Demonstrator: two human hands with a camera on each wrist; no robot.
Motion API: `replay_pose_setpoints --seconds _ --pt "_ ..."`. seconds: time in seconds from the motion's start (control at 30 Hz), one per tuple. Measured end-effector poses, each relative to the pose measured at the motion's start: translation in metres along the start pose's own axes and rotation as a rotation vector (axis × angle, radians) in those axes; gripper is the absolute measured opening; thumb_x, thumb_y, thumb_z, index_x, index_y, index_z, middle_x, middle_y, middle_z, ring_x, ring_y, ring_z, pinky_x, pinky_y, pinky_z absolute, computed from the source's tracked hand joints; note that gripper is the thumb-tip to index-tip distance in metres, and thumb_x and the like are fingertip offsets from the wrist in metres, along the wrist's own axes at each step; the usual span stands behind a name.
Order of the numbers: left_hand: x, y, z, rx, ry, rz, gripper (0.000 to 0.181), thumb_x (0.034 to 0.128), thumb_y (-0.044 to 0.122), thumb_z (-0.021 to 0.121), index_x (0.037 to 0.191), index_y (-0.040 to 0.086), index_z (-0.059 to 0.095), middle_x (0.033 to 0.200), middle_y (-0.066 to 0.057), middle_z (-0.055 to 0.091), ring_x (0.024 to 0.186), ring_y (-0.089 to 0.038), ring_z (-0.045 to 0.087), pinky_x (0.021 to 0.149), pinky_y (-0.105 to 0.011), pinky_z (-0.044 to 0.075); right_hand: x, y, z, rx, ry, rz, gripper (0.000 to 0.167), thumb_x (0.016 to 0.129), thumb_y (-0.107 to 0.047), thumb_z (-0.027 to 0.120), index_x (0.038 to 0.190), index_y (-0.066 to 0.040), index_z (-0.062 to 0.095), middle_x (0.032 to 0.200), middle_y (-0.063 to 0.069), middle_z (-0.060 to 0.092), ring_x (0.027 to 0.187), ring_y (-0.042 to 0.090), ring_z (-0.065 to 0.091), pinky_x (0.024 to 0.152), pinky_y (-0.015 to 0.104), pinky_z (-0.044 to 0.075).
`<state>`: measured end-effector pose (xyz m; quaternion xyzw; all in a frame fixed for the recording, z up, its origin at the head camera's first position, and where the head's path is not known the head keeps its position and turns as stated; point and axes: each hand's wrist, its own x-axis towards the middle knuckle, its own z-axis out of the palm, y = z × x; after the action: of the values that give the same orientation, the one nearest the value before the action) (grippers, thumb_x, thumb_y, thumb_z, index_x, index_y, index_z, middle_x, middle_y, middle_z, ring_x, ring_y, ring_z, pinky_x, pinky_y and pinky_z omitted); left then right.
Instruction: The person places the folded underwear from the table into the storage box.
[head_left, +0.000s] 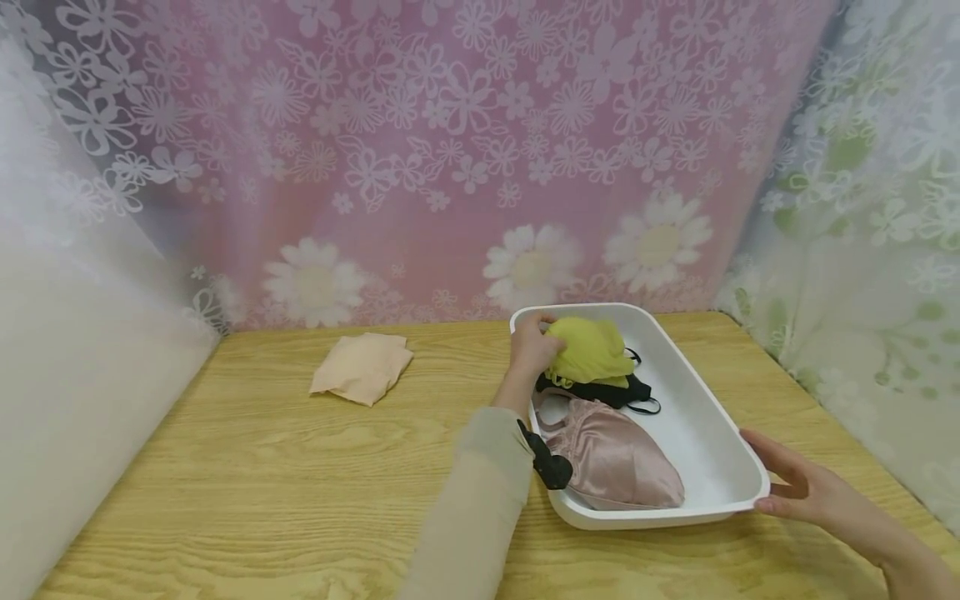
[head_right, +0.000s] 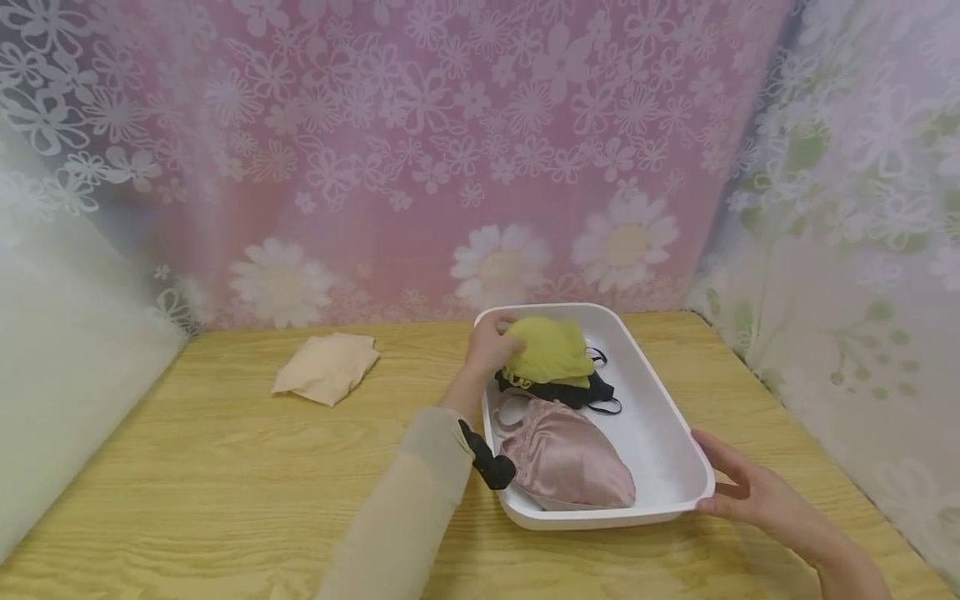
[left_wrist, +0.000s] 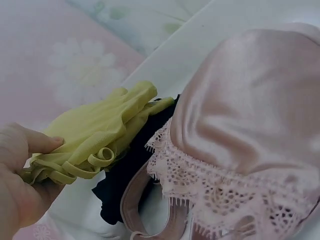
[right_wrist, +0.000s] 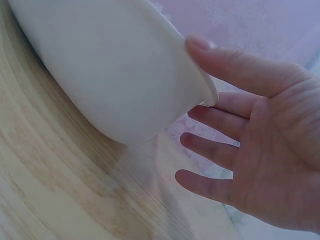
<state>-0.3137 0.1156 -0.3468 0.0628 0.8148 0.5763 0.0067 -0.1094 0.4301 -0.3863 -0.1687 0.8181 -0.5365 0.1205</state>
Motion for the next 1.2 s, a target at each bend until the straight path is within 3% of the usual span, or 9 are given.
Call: replay_pose_setpoints --seconds 0.23,0.43,0.7,0.97,1.2 --pt "0.001 -0.003 0.004 0.087 -0.007 -0.021 0.041 0.0782 0.007 0.072 0.117 0.009 0.060 0.116 -0.010 0.058 0.097 -0.025 0.056 0.069 -0.032 0.050 -0.001 -0.001 0.001 -0.057 0.029 -0.013 0.071 0.092 0.006 0.049 0.147 0.001 0.005 0.137 -0.033 0.024 0.110 -0.003 0.048 0.078 0.024 0.048" --pt "0.002 -0.003 0.004 0.146 -0.023 -0.021 0.047 0.0778 0.010 0.073 0.122 0.006 0.057 0.114 -0.010 0.059 0.098 -0.025 0.056 0.075 -0.033 0.049 0.000 -0.002 0.001 -0.045 0.029 -0.009 0.071 0.091 0.006 0.049 0.147 0.002 0.005 0.136 -0.032 0.025 0.110 -0.003 0.048 0.078 0.024 0.048" --pt "-0.001 -0.003 0.001 0.144 -0.049 -0.024 0.048 0.0816 0.010 0.070 0.126 0.004 0.054 0.116 -0.012 0.057 0.102 -0.026 0.055 0.078 -0.034 0.049 -0.001 -0.002 0.001 -0.037 0.029 0.005 0.071 0.092 0.005 0.049 0.147 0.001 0.005 0.136 -0.032 0.025 0.110 -0.002 0.049 0.078 0.024 0.048" --pt "0.003 0.003 -0.013 0.088 0.006 0.057 0.041 0.0840 0.009 0.067 0.123 0.003 0.056 0.109 -0.014 0.057 0.090 -0.023 0.053 0.071 -0.032 0.046 0.000 0.001 0.003 -0.075 0.042 -0.004 0.072 0.091 0.005 0.050 0.148 0.000 0.006 0.137 -0.032 0.023 0.109 -0.002 0.050 0.077 0.023 0.048" --pt "0.007 0.007 -0.036 0.053 0.009 0.071 0.043 0.0859 0.017 0.067 0.126 0.007 0.054 0.106 -0.009 0.058 0.088 -0.023 0.056 0.069 -0.032 0.047 0.001 0.004 0.000 -0.107 0.046 0.026 0.072 0.092 0.003 0.050 0.148 -0.002 0.006 0.134 -0.034 0.023 0.107 -0.002 0.050 0.076 0.023 0.048"
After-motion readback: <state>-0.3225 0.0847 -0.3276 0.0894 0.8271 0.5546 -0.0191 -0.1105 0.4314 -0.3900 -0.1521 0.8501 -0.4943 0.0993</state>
